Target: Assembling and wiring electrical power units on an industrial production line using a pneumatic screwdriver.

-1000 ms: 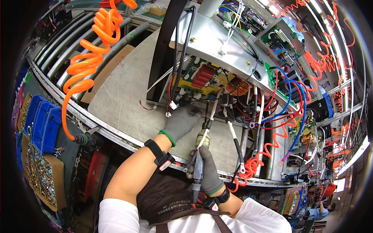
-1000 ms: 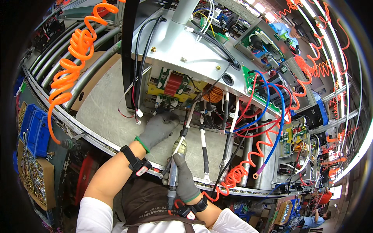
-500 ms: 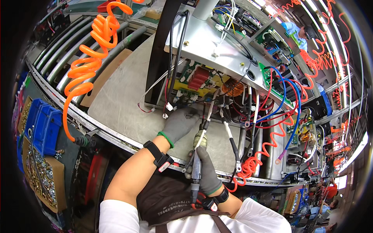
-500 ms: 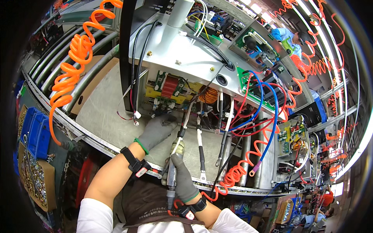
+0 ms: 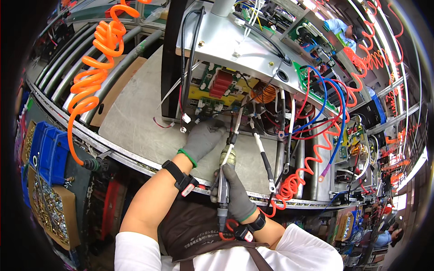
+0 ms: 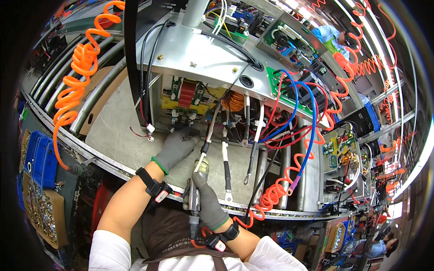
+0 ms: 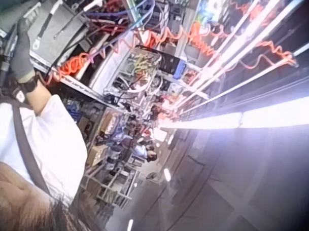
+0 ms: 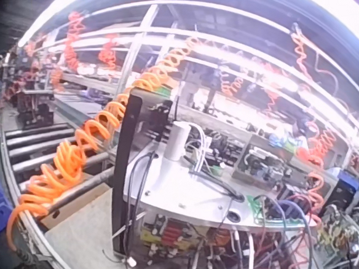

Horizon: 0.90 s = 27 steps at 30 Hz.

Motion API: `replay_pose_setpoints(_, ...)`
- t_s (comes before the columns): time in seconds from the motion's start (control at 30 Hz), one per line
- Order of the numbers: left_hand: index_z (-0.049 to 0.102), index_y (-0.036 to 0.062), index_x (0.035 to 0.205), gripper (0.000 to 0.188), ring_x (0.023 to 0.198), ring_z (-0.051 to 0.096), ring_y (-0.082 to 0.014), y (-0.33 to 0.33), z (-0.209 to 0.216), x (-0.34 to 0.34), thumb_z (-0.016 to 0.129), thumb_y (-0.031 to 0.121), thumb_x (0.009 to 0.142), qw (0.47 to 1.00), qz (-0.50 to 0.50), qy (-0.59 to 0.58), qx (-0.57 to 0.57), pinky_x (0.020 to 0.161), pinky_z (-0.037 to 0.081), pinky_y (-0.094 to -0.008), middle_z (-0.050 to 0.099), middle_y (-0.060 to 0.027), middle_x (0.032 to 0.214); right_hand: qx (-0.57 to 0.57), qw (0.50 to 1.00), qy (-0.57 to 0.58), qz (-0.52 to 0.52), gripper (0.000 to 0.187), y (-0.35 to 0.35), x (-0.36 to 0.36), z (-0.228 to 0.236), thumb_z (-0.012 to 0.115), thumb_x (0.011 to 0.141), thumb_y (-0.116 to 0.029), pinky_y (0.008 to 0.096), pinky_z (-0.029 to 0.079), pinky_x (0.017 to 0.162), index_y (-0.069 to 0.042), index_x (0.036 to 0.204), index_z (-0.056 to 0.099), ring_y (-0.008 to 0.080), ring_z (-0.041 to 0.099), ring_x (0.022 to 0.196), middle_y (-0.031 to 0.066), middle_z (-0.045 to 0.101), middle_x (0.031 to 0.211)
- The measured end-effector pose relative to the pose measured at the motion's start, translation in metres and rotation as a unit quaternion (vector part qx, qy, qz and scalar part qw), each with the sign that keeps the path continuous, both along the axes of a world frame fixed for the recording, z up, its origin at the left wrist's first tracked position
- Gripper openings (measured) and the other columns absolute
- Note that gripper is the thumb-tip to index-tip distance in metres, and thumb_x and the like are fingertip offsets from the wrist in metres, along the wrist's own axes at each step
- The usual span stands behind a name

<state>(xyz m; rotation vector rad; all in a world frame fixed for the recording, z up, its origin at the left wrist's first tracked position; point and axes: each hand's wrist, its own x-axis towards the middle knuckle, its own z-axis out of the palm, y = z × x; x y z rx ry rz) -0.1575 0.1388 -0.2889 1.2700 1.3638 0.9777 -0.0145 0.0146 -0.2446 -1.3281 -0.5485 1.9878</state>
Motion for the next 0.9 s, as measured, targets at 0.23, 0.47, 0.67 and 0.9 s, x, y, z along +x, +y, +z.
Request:
replay_pose_setpoints(0.23,0.066,0.0083,0.117,0.031,0.057,0.052,-0.0092,0.0,0.003,0.0,0.064,0.026,0.092,0.997,-0.003,-0.06,-0.055,0.049,0.043,-0.0259,0.058,-0.001,0.072,0.022,0.999,-0.039,0.011,0.047,0.001,0.002,0.002,0.057,0.093,-0.057,0.0261,0.053,0.052,-0.01,0.094,0.058,0.0125,0.06,0.055,0.0033,0.059,0.069)
replay_pose_setpoints(0.47,0.065,0.0083,0.119,0.031,0.065,0.058,-0.0123,0.001,0.005,0.004,0.063,0.024,0.092,0.997,0.008,-0.051,-0.059,0.055,0.05,-0.0267,0.062,-0.0026,0.081,-0.005,0.999,-0.03,0.045,0.046,-0.053,0.036,0.002,0.055,0.095,-0.056,0.0244,0.05,0.049,-0.01,0.093,0.057,0.0101,0.058,0.053,0.0015,0.059,0.066)
replay_pose_setpoints(0.67,0.066,0.0074,0.113,0.027,0.066,0.06,-0.018,0.006,-0.017,0.036,0.063,0.022,0.091,0.968,0.06,0.211,0.119,0.059,0.05,-0.0306,0.066,-0.0063,0.085,0.1,0.989,-0.105,0.044,0.024,-0.086,0.1,-0.004,0.061,0.096,-0.03,0.0236,0.043,0.046,-0.007,0.094,0.057,0.0076,0.051,0.049,-0.0001,0.057,0.065)
replay_pose_setpoints(0.9,0.06,0.0101,0.109,0.02,0.057,0.057,-0.0162,0.035,-0.027,0.072,0.057,0.026,0.097,0.951,0.154,-0.269,-0.003,0.048,0.045,-0.0304,0.055,-0.0001,0.071,0.118,0.992,-0.029,-0.028,0.026,-0.092,0.148,-0.02,0.065,0.094,-0.028,0.0241,0.044,0.049,-0.004,0.101,0.058,0.0065,0.053,0.056,-0.0004,0.059,0.072)
